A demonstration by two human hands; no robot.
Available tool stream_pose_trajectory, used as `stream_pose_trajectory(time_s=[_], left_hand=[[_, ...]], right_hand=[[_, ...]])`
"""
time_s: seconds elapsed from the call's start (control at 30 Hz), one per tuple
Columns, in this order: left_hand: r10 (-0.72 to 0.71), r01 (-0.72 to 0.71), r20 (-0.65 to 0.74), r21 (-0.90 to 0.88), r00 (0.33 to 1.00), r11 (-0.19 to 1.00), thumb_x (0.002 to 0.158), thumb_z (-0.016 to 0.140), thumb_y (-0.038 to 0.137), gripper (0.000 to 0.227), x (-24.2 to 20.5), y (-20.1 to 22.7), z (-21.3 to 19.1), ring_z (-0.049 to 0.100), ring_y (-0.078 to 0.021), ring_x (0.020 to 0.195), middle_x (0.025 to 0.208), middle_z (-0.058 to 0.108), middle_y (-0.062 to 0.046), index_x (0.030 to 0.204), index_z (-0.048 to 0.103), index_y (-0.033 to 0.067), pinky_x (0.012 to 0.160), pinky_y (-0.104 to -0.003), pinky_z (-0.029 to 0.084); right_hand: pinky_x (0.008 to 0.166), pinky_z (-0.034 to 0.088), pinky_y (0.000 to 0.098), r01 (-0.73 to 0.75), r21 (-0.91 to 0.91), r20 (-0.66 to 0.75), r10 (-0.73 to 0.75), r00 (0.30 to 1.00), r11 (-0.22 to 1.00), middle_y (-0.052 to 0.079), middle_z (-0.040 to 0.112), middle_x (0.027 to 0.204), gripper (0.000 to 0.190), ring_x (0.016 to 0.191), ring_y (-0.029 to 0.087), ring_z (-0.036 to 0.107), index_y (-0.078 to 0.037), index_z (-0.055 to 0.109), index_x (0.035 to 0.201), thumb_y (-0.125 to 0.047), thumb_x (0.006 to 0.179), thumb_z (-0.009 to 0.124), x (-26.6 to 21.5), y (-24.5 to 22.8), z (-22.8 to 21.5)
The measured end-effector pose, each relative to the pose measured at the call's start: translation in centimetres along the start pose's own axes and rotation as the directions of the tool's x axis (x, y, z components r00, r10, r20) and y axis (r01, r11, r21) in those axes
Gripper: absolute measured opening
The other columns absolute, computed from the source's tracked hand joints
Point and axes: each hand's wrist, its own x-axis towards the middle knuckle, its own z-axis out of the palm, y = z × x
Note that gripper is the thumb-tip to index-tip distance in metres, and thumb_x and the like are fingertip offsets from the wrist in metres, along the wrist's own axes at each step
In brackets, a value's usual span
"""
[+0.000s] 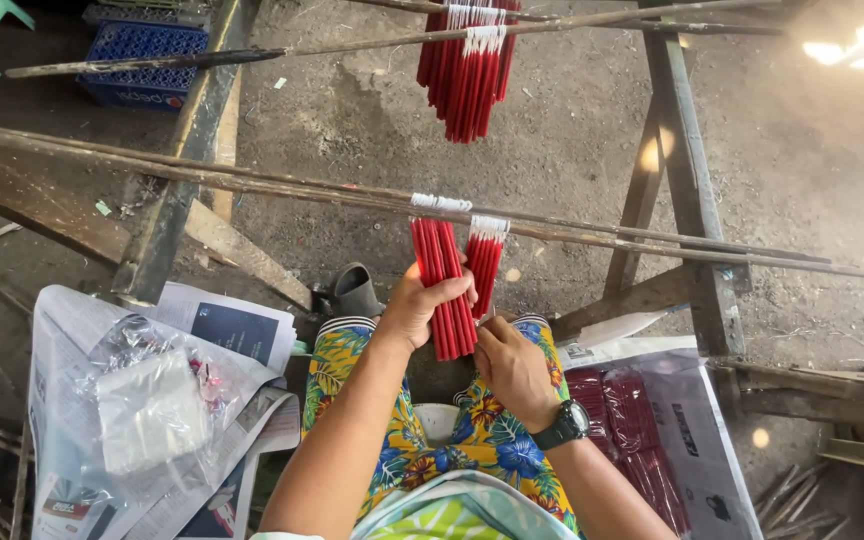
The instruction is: The person assembles bunches of red incense sticks, secures them with white bands, and places the finished bundles into a plastic bag and then into a storage container.
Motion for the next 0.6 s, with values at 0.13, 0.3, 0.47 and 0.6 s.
stream_pose_trajectory(time_s=[0.13,0.3,0.47,0.6], left_hand=[[0.029,-0.034,-0.118,-0.034,0.993,0.999,0.064,0.071,0.004,0.039,0.5,-1.0,0.3,0.062,-0.0217,0.059,0.071,0.061,-0.012,0.098,0.052,-0.0009,0.056,-0.035,0.053],[0.185,-0.190,-0.301,0.014,0.935,0.982,0.068,0.069,0.007,0.037,1.3,-1.5,1.1,0.061,-0.0167,0.060,0.074,0.058,-0.007,0.100,0.050,0.0014,0.057,-0.030,0.056],[0.281,-0.263,-0.406,0.099,0.870,0.960,0.070,0.067,0.007,0.035,1.4,-1.6,2.5,0.059,-0.0134,0.057,0.073,0.058,-0.005,0.100,0.051,0.0024,0.055,-0.027,0.054],[0.350,-0.305,-0.485,0.171,0.802,0.937,0.072,0.067,0.007,0.032,1.9,-2.6,2.9,0.057,-0.0108,0.057,0.073,0.058,-0.004,0.100,0.053,0.0046,0.057,-0.024,0.051]], right_hand=[[0.045,0.045,0.0315,-0.002,-0.010,-0.001,0.002,1.000,1.000,0.005,0.046,0.074,0.012,0.060,0.028,0.053,-0.010,0.051,0.077,-0.019,0.082,0.044,-0.6,-0.3,0.9],[0.046,0.045,0.0353,-0.035,-0.022,-0.023,0.035,0.999,0.999,0.009,0.048,0.076,0.009,0.062,0.032,0.054,-0.007,0.052,0.079,-0.015,0.079,0.048,0.6,-3.2,-1.1],[0.047,0.046,0.0365,-0.107,-0.063,0.048,0.110,0.993,0.992,0.012,0.050,0.086,0.023,0.063,0.030,0.055,-0.006,0.053,0.097,-0.019,0.079,0.047,0.5,-4.1,-0.6],[0.049,0.048,0.0378,-0.161,-0.052,0.079,0.165,0.983,0.986,0.015,0.049,0.092,0.031,0.065,0.032,0.056,-0.003,0.050,0.105,-0.018,0.077,0.047,0.3,-4.1,0.3]])
